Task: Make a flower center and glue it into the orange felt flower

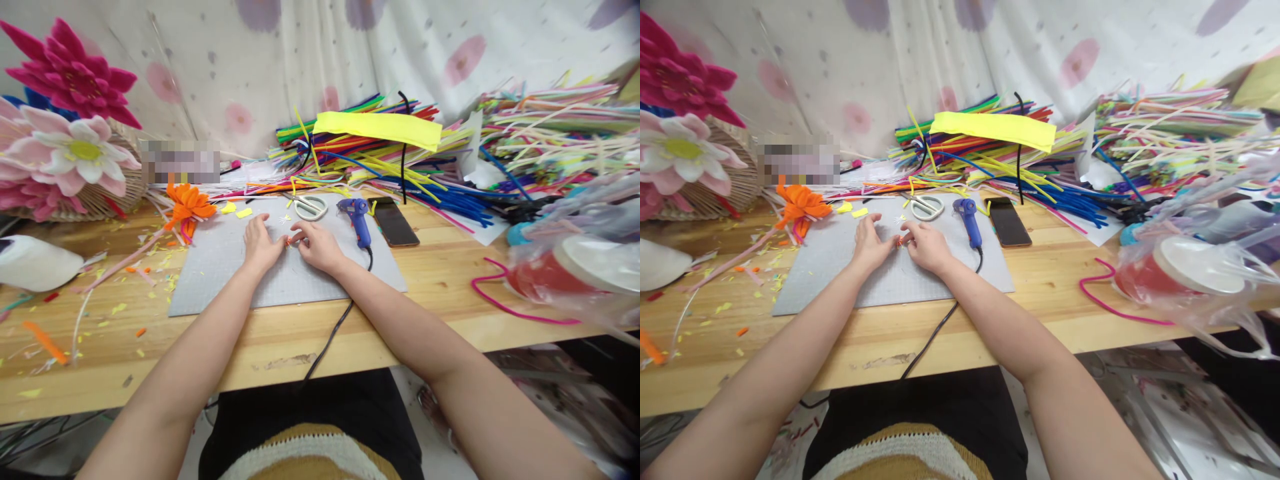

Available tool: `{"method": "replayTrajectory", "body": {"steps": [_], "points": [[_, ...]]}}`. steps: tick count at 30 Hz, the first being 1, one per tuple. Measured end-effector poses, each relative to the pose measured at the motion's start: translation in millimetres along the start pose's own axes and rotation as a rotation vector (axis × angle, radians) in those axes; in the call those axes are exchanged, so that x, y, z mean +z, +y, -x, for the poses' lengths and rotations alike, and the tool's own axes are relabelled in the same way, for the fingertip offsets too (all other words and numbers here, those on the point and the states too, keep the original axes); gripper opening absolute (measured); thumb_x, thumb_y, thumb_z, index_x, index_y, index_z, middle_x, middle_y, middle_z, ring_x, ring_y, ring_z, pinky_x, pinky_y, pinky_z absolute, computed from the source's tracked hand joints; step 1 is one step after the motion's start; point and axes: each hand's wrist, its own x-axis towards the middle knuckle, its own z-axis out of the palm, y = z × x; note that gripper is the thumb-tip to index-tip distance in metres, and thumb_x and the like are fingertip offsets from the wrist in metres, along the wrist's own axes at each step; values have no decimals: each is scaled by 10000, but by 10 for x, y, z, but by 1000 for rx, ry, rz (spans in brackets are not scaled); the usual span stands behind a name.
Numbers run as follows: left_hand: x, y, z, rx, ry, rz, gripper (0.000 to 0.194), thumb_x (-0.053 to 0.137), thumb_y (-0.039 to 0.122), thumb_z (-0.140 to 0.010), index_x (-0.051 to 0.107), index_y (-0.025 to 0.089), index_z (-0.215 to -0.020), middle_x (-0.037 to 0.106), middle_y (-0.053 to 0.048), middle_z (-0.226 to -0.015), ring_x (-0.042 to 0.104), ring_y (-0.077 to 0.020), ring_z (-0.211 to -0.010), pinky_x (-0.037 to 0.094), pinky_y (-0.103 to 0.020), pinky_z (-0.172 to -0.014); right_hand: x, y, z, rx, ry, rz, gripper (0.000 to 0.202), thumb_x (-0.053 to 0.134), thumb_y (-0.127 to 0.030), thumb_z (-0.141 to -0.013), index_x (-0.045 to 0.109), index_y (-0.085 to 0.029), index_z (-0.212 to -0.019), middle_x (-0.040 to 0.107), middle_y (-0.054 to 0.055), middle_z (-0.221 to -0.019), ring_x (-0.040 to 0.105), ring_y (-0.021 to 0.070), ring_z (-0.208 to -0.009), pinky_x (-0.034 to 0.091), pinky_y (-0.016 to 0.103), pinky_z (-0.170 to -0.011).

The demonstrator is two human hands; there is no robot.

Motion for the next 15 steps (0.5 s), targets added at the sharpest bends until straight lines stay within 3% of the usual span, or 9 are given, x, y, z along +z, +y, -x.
{"method": "replayTrajectory", "body": {"steps": [8,15], "points": [[-5,-37,-21,12,66,93,403,624,200,-691,446,219,-1052,535,-94,-1130,488,-249,-1129,360,-443,-985,-19,45,-22,134,125,-108,371,429,-44,-707,514,-208,-1028,690,7,-876,600,158,-823,461,309,-756],[-156,-106,-60,-24,235,181,316,524,132,-739,451,224,-1032,560,-72,-1076,523,-196,-1080,383,-390,-967,-50,173,-117,315,195,-255,294,446,-89,-708,502,-205,-971,659,35,-913,606,136,-770,484,288,-690]]}}
